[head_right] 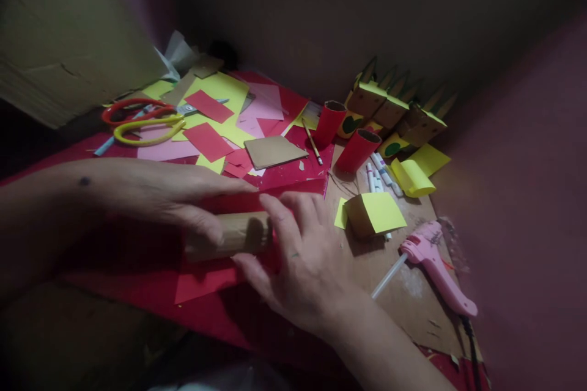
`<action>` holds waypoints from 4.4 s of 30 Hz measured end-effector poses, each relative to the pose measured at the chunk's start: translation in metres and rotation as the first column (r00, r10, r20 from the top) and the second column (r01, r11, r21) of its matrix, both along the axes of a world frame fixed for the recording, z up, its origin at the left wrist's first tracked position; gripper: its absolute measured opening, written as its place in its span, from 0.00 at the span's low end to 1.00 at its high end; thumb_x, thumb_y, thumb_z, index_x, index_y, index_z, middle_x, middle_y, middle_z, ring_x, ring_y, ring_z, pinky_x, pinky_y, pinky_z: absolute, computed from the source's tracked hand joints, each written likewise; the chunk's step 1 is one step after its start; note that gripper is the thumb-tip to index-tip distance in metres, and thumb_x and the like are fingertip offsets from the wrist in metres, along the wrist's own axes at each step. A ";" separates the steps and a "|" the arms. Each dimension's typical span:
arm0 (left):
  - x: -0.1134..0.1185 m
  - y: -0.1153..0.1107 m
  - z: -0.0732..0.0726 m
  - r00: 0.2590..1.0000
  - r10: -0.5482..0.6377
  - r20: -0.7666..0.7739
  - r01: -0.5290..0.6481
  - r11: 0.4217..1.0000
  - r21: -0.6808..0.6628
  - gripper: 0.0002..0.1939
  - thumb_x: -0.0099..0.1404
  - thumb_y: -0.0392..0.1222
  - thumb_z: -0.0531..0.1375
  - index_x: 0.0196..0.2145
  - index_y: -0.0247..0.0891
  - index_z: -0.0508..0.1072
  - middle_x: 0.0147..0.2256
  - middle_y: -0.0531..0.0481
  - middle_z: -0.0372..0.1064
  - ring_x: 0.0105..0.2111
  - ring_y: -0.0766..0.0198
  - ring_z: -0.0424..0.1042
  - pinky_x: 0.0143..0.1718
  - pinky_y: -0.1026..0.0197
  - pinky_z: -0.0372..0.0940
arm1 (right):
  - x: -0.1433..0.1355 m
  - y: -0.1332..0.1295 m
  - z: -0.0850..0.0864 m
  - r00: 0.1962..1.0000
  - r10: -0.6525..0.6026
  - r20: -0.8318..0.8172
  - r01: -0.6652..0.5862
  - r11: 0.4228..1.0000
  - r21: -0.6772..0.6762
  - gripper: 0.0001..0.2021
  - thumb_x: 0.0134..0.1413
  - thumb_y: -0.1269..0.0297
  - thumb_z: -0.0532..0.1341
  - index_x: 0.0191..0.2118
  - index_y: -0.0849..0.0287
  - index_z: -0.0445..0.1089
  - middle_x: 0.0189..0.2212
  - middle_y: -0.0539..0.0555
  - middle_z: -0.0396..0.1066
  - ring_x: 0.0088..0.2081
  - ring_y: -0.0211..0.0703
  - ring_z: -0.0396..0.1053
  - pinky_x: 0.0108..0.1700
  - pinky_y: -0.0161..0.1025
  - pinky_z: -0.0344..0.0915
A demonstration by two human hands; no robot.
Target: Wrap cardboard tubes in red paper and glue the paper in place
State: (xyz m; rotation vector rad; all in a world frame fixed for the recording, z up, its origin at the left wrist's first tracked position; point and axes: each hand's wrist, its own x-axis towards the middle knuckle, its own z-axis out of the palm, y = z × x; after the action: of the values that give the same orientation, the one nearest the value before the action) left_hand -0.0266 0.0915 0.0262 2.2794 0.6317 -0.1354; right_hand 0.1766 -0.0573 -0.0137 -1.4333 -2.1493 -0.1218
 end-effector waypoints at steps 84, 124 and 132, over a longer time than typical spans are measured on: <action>0.003 0.011 -0.013 0.993 -0.108 -0.044 0.115 0.977 0.178 0.14 0.61 0.46 0.63 0.44 0.43 0.67 0.41 0.47 0.71 0.37 0.55 0.72 0.33 0.61 0.62 | -0.011 0.038 -0.006 -0.100 -0.666 -0.739 -0.418 0.702 -0.576 0.07 0.45 0.74 0.61 0.33 0.58 0.69 0.25 0.50 0.72 0.23 0.38 0.68 0.27 0.37 0.71; -0.002 0.006 -0.034 0.976 -0.217 -0.018 0.213 0.936 0.281 0.15 0.63 0.56 0.63 0.42 0.47 0.69 0.39 0.47 0.69 0.32 0.57 0.70 0.30 0.58 0.61 | -0.029 0.021 -0.011 -0.094 -0.591 -0.801 -0.379 0.765 -0.520 0.22 0.28 0.76 0.69 0.37 0.57 0.69 0.42 0.56 0.79 0.36 0.47 0.76 0.20 0.31 0.58; -0.002 0.005 -0.033 0.977 -0.212 -0.025 0.210 0.939 0.274 0.17 0.62 0.56 0.65 0.43 0.47 0.71 0.40 0.47 0.71 0.34 0.56 0.71 0.31 0.59 0.62 | -0.031 0.024 -0.012 -0.159 -0.592 -0.790 -0.373 0.777 -0.507 0.19 0.25 0.80 0.66 0.31 0.58 0.71 0.38 0.55 0.80 0.37 0.48 0.76 0.20 0.30 0.56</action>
State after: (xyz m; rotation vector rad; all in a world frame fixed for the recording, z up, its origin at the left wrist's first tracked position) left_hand -0.0290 0.0967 -0.0063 2.6145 0.4215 -0.1530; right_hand 0.1456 -0.0332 -0.0255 -1.1670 -0.4827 1.4129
